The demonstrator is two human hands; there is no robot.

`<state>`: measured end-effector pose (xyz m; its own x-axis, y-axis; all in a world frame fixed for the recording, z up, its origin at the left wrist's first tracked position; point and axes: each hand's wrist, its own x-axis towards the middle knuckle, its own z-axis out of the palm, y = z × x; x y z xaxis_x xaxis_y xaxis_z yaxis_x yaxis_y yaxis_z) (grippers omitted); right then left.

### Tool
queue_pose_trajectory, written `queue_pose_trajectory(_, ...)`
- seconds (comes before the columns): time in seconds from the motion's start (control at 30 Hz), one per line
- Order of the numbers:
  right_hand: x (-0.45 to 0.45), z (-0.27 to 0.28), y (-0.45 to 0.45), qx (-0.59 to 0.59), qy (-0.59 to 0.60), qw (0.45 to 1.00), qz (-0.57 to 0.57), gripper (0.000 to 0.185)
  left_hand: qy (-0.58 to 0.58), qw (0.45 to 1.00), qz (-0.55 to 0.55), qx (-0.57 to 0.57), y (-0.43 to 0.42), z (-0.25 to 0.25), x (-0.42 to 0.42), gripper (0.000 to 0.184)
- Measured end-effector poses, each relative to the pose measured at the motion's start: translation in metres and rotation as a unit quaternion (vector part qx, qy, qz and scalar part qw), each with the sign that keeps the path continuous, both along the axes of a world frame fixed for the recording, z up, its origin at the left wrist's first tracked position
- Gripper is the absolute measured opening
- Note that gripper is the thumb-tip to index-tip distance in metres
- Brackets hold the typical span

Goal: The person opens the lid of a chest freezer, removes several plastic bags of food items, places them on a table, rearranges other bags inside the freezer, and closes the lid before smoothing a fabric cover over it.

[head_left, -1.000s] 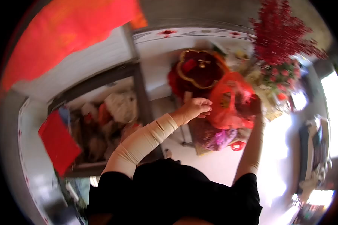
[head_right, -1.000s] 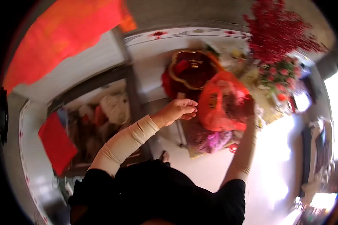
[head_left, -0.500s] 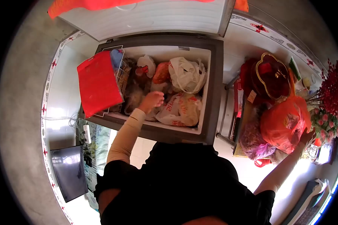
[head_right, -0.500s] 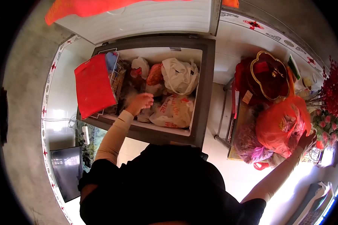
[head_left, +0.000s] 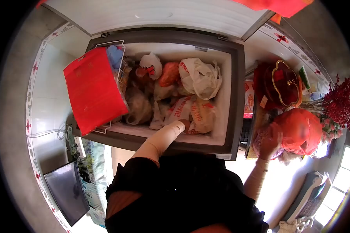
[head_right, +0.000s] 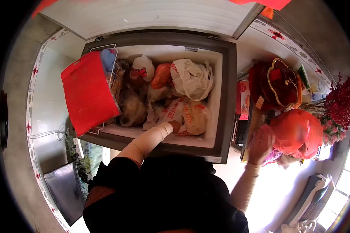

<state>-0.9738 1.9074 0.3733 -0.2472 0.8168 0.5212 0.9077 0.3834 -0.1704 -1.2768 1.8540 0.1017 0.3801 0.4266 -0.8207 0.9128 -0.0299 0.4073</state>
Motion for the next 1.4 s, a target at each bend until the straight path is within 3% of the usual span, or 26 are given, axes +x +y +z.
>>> queue_pose_trajectory(0.07,-0.043,-0.016,-0.016,-0.047,0.104,0.993,0.036,0.009,0.0,0.999,-0.028,0.021,-0.001,-0.006,-0.018,0.033)
queue_pose_trajectory(0.17,-0.09,-0.04,-0.037,-0.159,0.15,0.972,0.09,0.01,-0.049,0.996,-0.015,-0.075,-0.008,-0.011,-0.046,0.034)
queue_pose_trajectory(0.27,-0.125,-0.057,-0.049,-0.202,0.135,0.959,0.146,0.012,-0.113,0.986,0.101,-0.067,-0.018,-0.014,-0.062,0.032)
queue_pose_trajectory(0.4,-0.157,-0.081,-0.062,-0.278,0.129,0.932,0.193,0.015,-0.166,0.982,0.079,0.048,-0.02,-0.008,-0.073,0.035)
queue_pose_trajectory(0.5,-0.172,-0.101,-0.067,-0.311,0.111,0.919,0.214,0.017,-0.166,0.982,0.089,0.015,-0.015,0.033,-0.096,0.041)
queue_pose_trajectory(0.6,-0.179,-0.13,-0.073,-0.41,0.096,0.881,0.216,0.02,-0.222,0.958,0.182,-0.01,-0.022,0.051,-0.117,0.033)
queue_pose_trajectory(0.67,-0.185,-0.148,-0.076,-0.409,0.015,0.872,0.269,0.026,-0.263,0.929,0.255,-0.048,-0.027,0.058,-0.124,0.024)
queue_pose_trajectory(0.8,-0.201,-0.189,-0.069,-0.457,0.013,0.853,0.25,0.035,-0.321,0.906,0.265,-0.082,-0.038,0.056,-0.117,0.021)
queue_pose_trajectory(0.87,-0.208,-0.198,-0.062,-0.56,-0.11,0.778,0.262,0.039,-0.342,0.928,0.134,-0.053,-0.036,0.065,-0.109,0.017)
queue_pose_trajectory(0.9,-0.21,-0.201,-0.062,-0.56,-0.112,0.778,0.261,0.039,-0.344,0.928,0.134,-0.052,-0.036,0.065,-0.108,0.017)
queue_pose_trajectory(0.97,-0.212,-0.203,-0.064,-0.651,-0.134,0.701,0.259,0.042,-0.332,0.923,0.179,-0.07,-0.037,0.067,-0.108,0.016)
queue_pose_trajectory(1.0,-0.212,-0.203,-0.063,-0.651,-0.134,0.701,0.259,0.042,-0.332,0.923,0.18,-0.07,-0.038,0.069,-0.107,0.016)
queue_pose_trajectory(1.07,-0.213,-0.206,-0.06,-0.644,-0.086,0.685,0.33,0.041,-0.312,0.868,0.336,-0.193,-0.039,0.081,-0.107,0.014)
queue_pose_trajectory(1.17,-0.209,-0.218,-0.052,-0.633,-0.133,0.664,0.374,0.035,-0.338,0.821,0.382,-0.255,-0.033,0.065,-0.115,0.013)
queue_pose_trajectory(1.2,-0.208,-0.223,-0.048,-0.634,-0.131,0.664,0.374,0.035,-0.337,0.821,0.382,-0.256,-0.034,0.062,-0.117,0.013)
queue_pose_trajectory(1.27,-0.211,-0.222,-0.037,-0.561,-0.007,0.788,0.253,0.03,-0.384,0.77,0.455,-0.229,-0.035,0.072,-0.121,0.013)
queue_pose_trajectory(1.3,-0.211,-0.221,-0.032,-0.47,-0.063,0.863,0.173,0.031,-0.383,0.77,0.455,-0.23,-0.036,0.065,-0.121,0.013)
queue_pose_trajectory(1.33,-0.213,-0.218,-0.026,-0.369,-0.117,0.918,0.089,0.032,-0.434,0.731,0.466,-0.245,-0.037,0.054,-0.121,0.013)
queue_pose_trajectory(1.37,-0.207,-0.229,-0.017,-0.37,-0.116,0.917,0.089,0.032,-0.481,0.689,0.476,-0.258,-0.037,0.053,-0.12,0.014)
queue_pose_trajectory(1.4,-0.199,-0.239,-0.006,-0.301,-0.124,0.944,0.045,0.034,-0.479,0.691,0.476,-0.258,-0.036,0.052,-0.121,0.014)
